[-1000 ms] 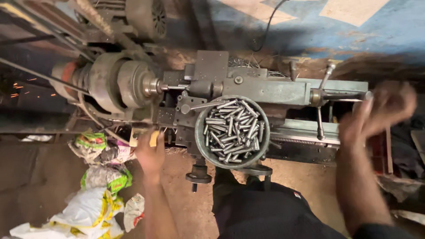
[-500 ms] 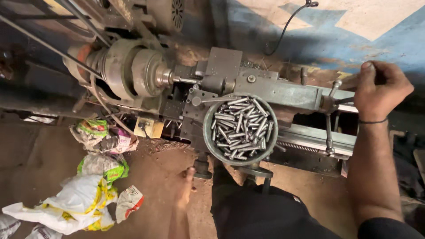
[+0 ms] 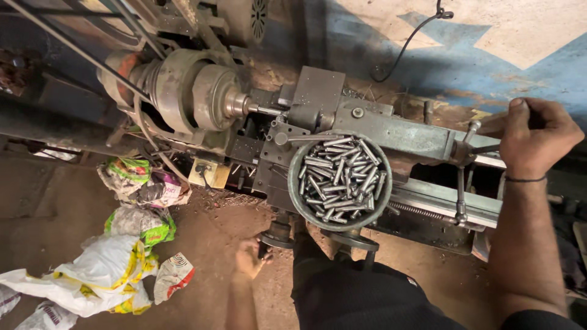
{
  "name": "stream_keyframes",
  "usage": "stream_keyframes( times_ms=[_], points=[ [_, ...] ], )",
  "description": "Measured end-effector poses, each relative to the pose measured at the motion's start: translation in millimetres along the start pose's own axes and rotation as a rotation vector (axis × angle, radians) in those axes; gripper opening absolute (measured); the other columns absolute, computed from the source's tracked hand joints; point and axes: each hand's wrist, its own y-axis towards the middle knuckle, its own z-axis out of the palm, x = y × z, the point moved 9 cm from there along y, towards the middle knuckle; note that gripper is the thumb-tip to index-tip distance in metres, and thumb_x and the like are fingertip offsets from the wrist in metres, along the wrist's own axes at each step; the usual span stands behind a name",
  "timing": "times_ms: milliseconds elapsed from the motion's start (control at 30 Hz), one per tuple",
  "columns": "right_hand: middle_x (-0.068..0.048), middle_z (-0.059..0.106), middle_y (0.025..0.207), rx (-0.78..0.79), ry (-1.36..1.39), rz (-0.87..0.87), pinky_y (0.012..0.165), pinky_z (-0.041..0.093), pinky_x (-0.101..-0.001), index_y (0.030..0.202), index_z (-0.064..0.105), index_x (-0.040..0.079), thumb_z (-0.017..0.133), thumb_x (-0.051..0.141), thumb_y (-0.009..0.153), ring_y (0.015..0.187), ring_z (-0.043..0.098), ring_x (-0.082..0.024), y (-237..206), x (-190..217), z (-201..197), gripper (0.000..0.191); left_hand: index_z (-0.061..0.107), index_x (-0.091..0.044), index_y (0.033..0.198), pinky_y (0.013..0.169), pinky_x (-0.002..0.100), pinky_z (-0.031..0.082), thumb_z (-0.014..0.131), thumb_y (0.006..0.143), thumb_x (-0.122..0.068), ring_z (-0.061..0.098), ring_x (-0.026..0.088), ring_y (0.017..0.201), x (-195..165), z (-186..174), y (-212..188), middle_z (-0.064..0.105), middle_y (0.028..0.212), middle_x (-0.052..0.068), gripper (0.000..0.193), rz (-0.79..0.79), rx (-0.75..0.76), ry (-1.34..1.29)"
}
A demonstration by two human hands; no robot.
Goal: The person operates a lathe to machine small metal pin parts. They insert a metal blank into the lathe chuck, turn the machine handles to feed and shape the spinning part, then remove the finished piece and drop it into a large bowl filled with similar machined pins, repeating the cycle.
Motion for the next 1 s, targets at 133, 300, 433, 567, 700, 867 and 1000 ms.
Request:
stream_keyframes(
  times_ms=[133, 300, 433, 567, 700, 867, 1000],
  points=[
    [-0.013, 0.073, 0.091, 0.027, -0.057, -0.109, 0.079, 0.054, -0.0254, 0.105, 0.075, -0.011, 0.07, -0.004, 0.098, 0.085, 0.067, -0.011, -2, -1, 1, 0.011, 0.065, -0.008, 0.107, 0.053, 0.031, 0.043, 0.068, 0.091, -0.036, 0.051, 0.012, 0.06, 0, -13, -7, 0.058, 0.075, 0.002, 0.033, -0.094, -0.125, 0.227],
    [-0.013, 0.073, 0.09, 0.028, -0.037, -0.084, 0.078, 0.055, -0.0265, 0.104, 0.075, -0.012, 0.071, -0.003, 0.099, 0.085, 0.067, -0.012, -4, -9, 0, 0.011, 0.073, -0.006, 0.114, 0.061, 0.03, 0.039, 0.082, 0.086, -0.033, 0.047, 0.011, 0.069, -33, 17, -25, 0.061, 0.085, 0.0, 0.04, 0.132, -0.173, 0.691],
    [-0.013, 0.074, 0.093, 0.035, -0.014, -0.125, 0.082, 0.056, -0.0262, 0.106, 0.075, -0.012, 0.067, -0.005, 0.099, 0.088, 0.069, -0.012, -5, -6, 1, 0.012, 0.071, -0.003, 0.109, 0.077, 0.035, 0.053, 0.09, 0.072, -0.037, 0.065, 0.02, 0.084, -56, 70, -51, 0.074, 0.093, 0.006, 0.054, 0.361, -0.362, 1.002],
    [-0.014, 0.073, 0.091, 0.016, 0.005, -0.062, 0.078, 0.055, -0.0259, 0.104, 0.074, -0.012, 0.075, -0.003, 0.104, 0.084, 0.067, -0.011, -5, -12, 0, 0.009, 0.064, -0.005, 0.118, 0.084, 0.044, 0.054, 0.095, 0.058, -0.041, 0.071, 0.032, 0.098, -61, 103, -75, 0.074, 0.105, 0.014, 0.077, 0.27, -0.748, 1.338],
    [-0.013, 0.074, 0.094, 0.028, -0.012, -0.129, 0.083, 0.056, -0.0264, 0.105, 0.074, -0.013, 0.071, -0.005, 0.102, 0.088, 0.068, -0.012, -7, -3, 1, 0.009, 0.059, -0.003, 0.127, 0.08, 0.049, 0.054, 0.094, 0.056, -0.052, 0.069, 0.039, 0.096, -62, 104, -85, 0.072, 0.105, 0.022, 0.093, 0.436, -0.867, 1.518],
    [-0.011, 0.074, 0.095, 0.079, 0.016, -0.039, 0.082, 0.055, -0.0256, 0.109, 0.072, -0.01, 0.071, -0.001, 0.103, 0.089, 0.069, -0.011, -4, 3, 4, 0.011, 0.069, -0.008, 0.122, 0.074, 0.041, 0.056, 0.057, 0.085, -0.068, 0.071, 0.028, 0.081, -29, 19, -40, 0.076, 0.093, 0.012, 0.072, 0.442, -0.854, 0.878],
    [-0.002, 0.067, 0.099, 0.124, 0.342, 0.129, 0.081, 0.051, -0.0235, 0.133, 0.054, -0.005, 0.073, 0.01, 0.1, 0.088, 0.062, -0.009, -12, 0, -6, 0.041, 0.069, -0.006, 0.119, 0.071, 0.036, 0.056, 0.036, 0.098, -0.076, 0.068, 0.021, 0.074, 30, -17, 1, 0.075, 0.089, 0.005, 0.08, 0.31, -0.672, -0.116]
  ],
)
